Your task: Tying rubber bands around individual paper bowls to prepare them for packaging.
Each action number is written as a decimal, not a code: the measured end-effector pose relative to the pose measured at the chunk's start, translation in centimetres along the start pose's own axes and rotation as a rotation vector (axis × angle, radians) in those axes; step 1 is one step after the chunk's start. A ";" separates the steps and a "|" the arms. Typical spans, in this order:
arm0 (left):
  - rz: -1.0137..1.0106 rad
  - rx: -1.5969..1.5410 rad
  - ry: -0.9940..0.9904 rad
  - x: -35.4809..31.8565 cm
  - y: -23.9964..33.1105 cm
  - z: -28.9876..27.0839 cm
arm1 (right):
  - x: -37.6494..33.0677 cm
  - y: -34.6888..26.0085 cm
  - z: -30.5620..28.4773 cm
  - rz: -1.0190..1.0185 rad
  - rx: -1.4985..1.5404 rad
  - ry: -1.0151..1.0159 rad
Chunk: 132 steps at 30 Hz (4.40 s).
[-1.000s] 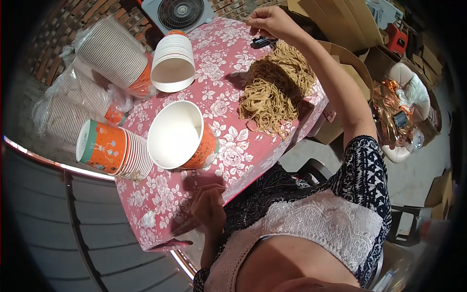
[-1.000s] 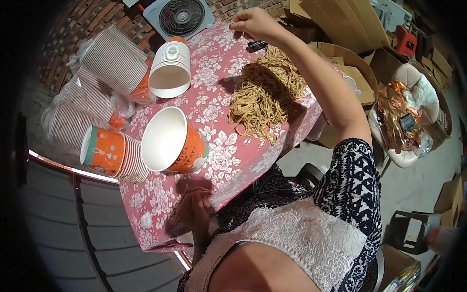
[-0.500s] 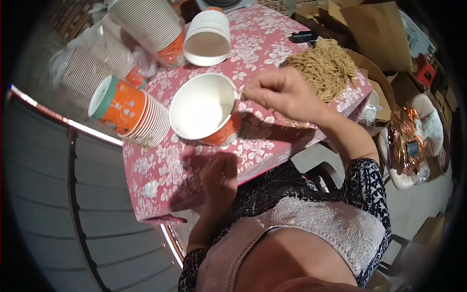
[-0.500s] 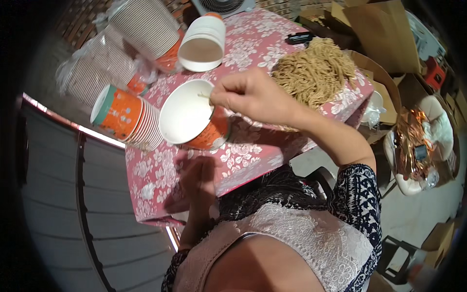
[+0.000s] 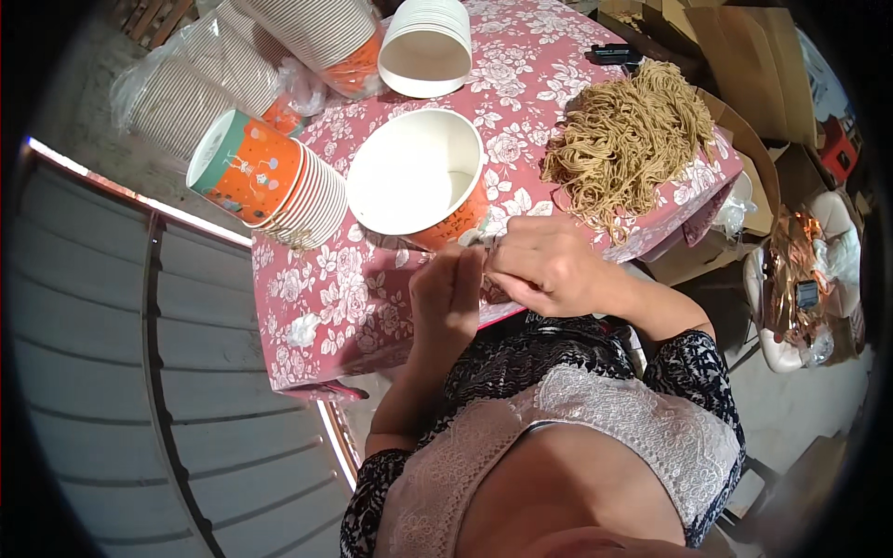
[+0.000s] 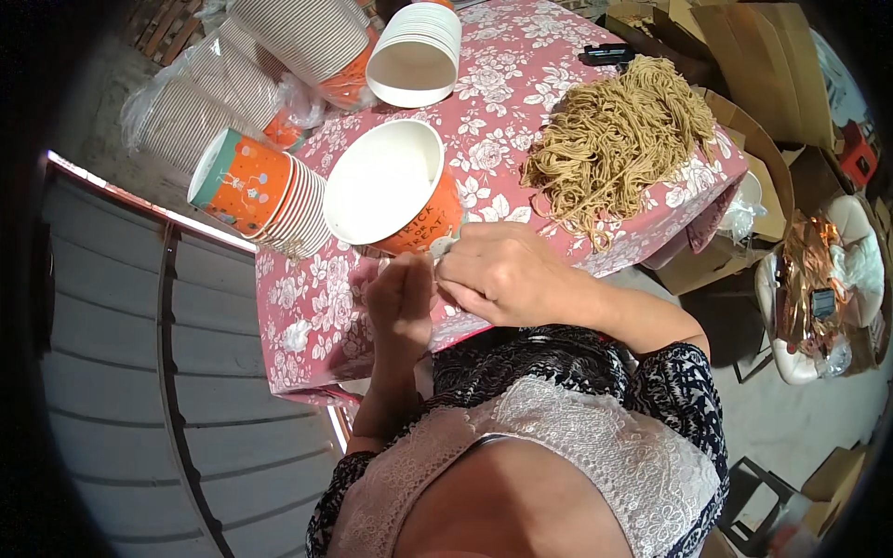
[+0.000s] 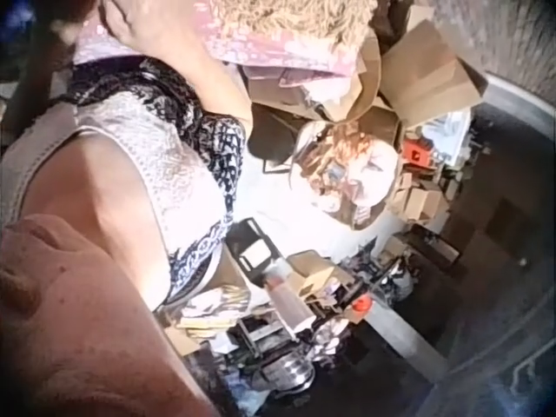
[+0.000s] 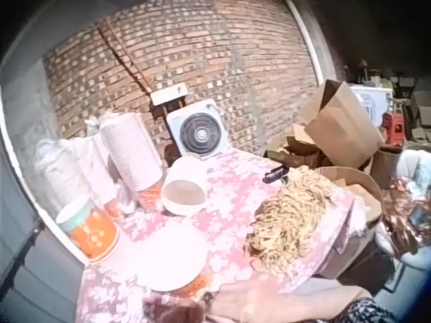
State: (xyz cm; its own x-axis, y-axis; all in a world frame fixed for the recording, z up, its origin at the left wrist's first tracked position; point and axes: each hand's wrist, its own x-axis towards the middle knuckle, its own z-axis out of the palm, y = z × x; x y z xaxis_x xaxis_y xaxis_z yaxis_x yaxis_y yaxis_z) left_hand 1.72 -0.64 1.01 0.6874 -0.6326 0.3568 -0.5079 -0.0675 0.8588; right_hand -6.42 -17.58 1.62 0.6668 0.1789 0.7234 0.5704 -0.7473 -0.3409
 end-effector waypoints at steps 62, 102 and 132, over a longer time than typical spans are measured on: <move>0.503 0.463 -0.055 6.6 0.2 -2.9 | -0.4 1.8 2.7 0.332 0.041 0.713; 0.355 0.355 -0.607 9.9 2.8 -2.8 | -0.9 2.5 4.4 0.390 0.087 0.668; -0.430 -0.413 -0.504 10.3 4.0 -1.8 | -0.3 1.1 -0.4 0.414 0.193 0.355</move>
State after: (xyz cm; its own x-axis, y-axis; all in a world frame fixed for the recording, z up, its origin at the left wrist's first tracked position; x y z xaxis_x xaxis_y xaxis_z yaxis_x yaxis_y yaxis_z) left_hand 7.68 -6.04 8.77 0.4112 -0.8968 -0.1634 0.0516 -0.1561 0.9864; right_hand -6.22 -18.67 1.23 0.6706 -0.3542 0.6518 0.3951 -0.5731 -0.7179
